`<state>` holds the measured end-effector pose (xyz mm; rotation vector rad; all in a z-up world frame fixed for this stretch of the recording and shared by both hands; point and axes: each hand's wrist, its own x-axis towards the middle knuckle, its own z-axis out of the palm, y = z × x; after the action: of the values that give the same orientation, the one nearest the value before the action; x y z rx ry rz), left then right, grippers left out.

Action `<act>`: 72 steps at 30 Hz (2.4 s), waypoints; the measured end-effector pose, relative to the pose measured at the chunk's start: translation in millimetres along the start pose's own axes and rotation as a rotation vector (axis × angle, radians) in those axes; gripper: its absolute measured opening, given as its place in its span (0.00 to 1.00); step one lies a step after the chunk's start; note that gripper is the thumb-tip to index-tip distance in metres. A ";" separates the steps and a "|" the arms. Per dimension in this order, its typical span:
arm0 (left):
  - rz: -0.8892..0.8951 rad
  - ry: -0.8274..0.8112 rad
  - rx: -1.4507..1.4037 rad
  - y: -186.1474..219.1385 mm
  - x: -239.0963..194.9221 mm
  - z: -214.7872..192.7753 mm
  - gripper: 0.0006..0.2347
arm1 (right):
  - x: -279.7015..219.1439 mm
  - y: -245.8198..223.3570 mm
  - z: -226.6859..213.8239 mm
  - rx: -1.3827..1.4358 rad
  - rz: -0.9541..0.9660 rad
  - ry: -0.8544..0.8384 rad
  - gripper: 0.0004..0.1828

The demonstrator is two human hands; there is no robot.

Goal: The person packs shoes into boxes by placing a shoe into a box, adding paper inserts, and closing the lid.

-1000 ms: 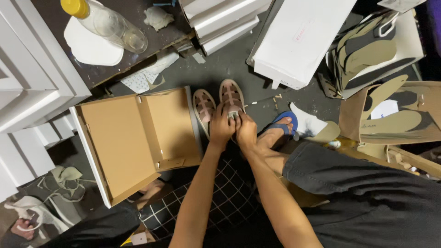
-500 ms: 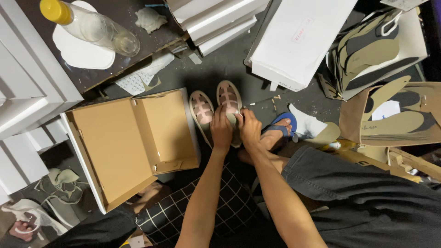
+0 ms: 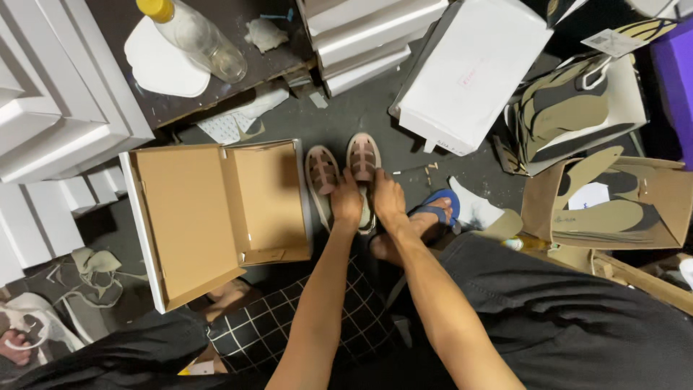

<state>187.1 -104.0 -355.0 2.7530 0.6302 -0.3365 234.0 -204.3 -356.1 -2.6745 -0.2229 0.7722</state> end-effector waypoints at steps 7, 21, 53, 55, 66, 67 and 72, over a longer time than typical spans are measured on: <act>0.023 0.086 0.064 -0.4 2.8 11.5 0.25 | 2.4 -4.7 -11.8 0.025 0.016 -0.074 0.16; -0.244 -0.363 -0.606 -90.8 -176.0 -205.7 0.26 | -16.6 -234.9 -92.1 0.263 -0.743 0.332 0.06; -0.020 -0.232 -0.587 -154.5 -275.8 -158.7 0.21 | 72.3 -427.0 -77.4 -0.960 -0.883 0.200 0.14; -0.013 -0.223 -0.598 -154.9 -276.4 -158.6 0.20 | 72.6 -428.4 -74.9 -0.948 -0.873 0.188 0.14; -0.061 -0.257 -0.593 -154.3 -277.1 -154.9 0.22 | 69.3 -430.3 -70.2 -0.783 -0.853 0.341 0.10; -0.063 -0.263 -0.590 -154.3 -278.3 -154.0 0.22 | 67.3 -430.7 -71.1 -0.779 -0.851 0.335 0.10; -0.040 -0.252 -0.601 -151.1 -275.5 -158.9 0.20 | 69.3 -439.9 -67.7 -0.806 -0.973 0.569 0.08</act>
<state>-97.7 -26.8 -163.0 2.0893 0.6003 -0.4144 305.2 201.2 -173.4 -2.7266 -1.7781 -0.4772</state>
